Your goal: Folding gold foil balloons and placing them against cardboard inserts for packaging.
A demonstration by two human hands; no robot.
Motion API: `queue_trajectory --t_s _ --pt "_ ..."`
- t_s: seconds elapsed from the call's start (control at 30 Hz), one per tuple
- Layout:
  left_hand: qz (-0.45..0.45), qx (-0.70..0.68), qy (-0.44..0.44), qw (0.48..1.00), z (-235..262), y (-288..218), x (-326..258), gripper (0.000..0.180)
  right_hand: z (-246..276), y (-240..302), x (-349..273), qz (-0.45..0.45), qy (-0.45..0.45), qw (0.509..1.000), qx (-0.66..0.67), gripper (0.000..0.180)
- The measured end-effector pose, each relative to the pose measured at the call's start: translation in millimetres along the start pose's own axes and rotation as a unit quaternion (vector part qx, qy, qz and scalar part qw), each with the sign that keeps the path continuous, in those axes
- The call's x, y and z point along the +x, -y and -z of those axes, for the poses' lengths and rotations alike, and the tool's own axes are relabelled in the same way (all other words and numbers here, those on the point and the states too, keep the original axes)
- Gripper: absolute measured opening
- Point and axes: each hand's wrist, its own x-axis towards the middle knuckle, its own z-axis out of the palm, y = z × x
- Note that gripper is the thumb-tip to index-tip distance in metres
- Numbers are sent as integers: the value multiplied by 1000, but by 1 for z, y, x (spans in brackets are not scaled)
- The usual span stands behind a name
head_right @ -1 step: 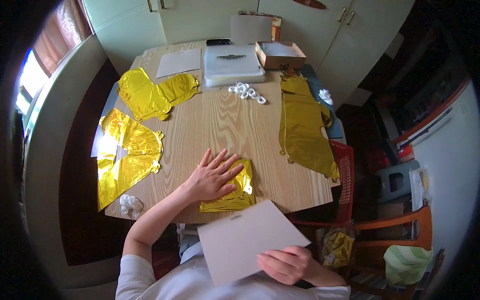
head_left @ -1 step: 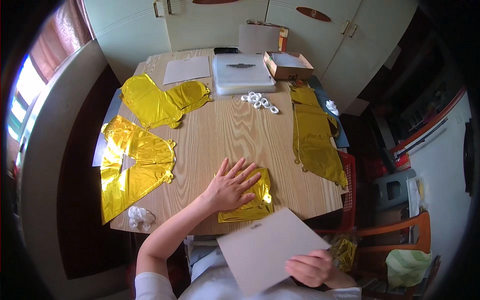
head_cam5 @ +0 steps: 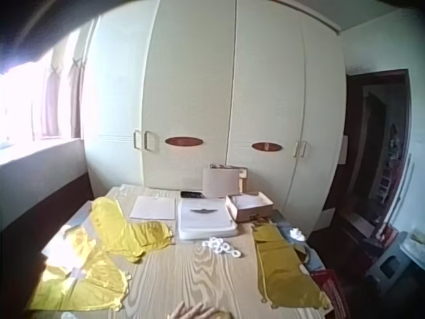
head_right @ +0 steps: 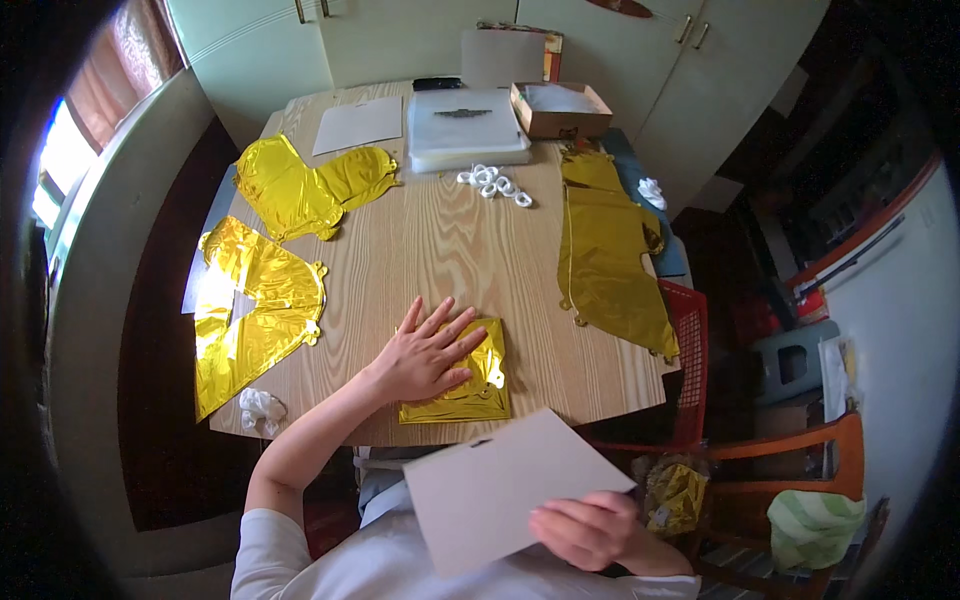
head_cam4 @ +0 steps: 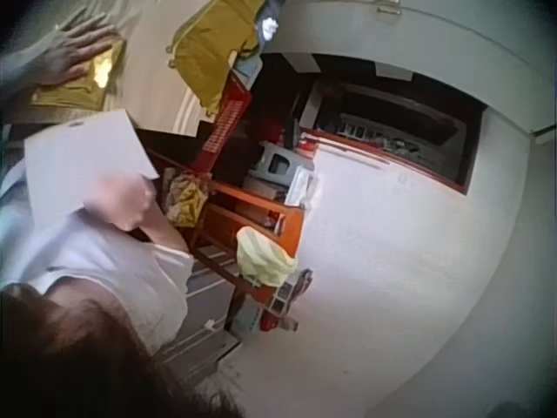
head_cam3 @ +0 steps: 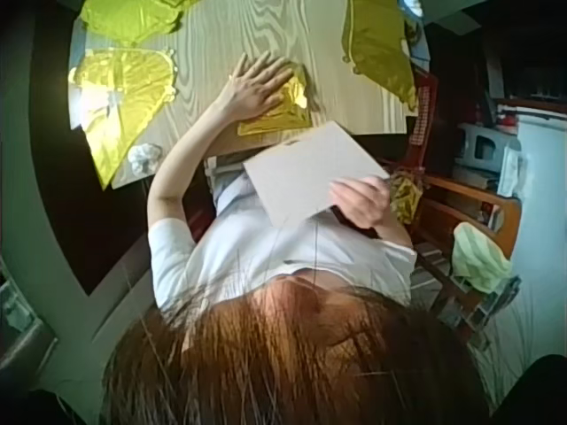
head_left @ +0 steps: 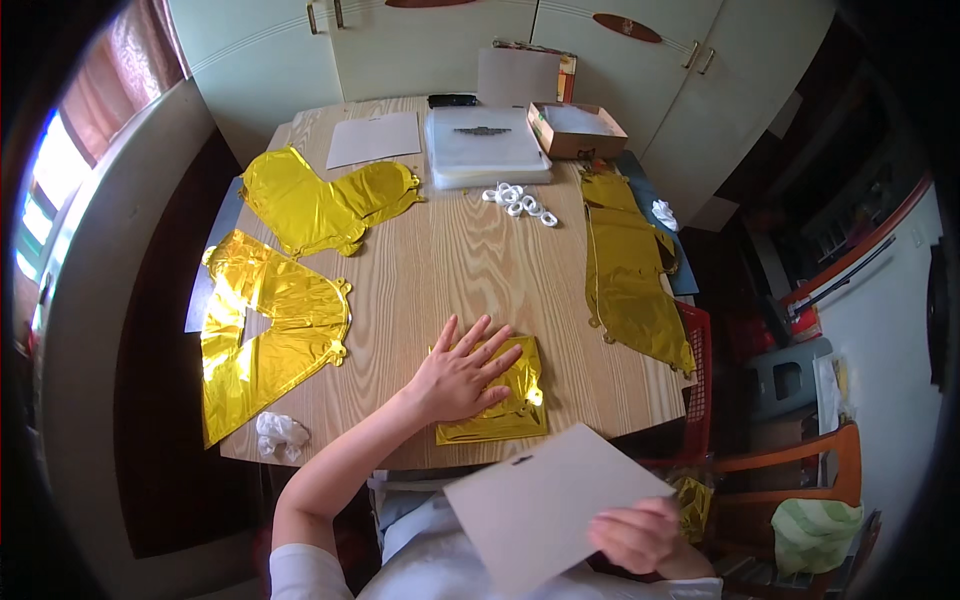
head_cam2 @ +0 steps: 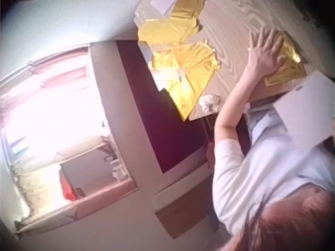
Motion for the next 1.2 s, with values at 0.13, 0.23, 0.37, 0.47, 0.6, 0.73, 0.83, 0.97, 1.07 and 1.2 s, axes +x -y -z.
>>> queue_trajectory --t_s 0.13,0.23,0.37,0.47,0.6,0.73,0.83,0.97,1.07,1.2 --pt "-15 -20 2 1000 2 -3 -4 60 18 -15 -16 -149 -100 981 -68 10" --pt "-61 4 33 998 6 -13 -1 60 21 -26 -27 -254 -175 945 -107 6" --pt "-54 -64 16 996 13 -31 -21 66 16 -47 -42 -370 -246 892 -90 14" --pt "-53 -50 35 997 22 -40 -33 83 17 -70 -45 -458 -291 840 -13 17" --pt "-56 -32 90 994 36 -47 -45 90 5 -111 -50 -523 -346 752 204 20" --pt "-48 -26 75 996 28 -55 -68 82 -32 -143 -48 -545 -320 692 349 16" --pt "-40 -31 63 997 30 -57 -82 76 -65 -155 -41 -545 -291 701 356 20" --pt "-28 -22 66 997 35 -53 -93 76 -85 -153 -22 -544 -134 806 190 29" --pt "-26 -30 61 997 33 -51 -94 76 -98 -146 -8 -410 -7 905 -112 31" --pt "-30 -17 72 997 32 -49 -94 79 -123 -116 27 -258 61 964 -32 43"
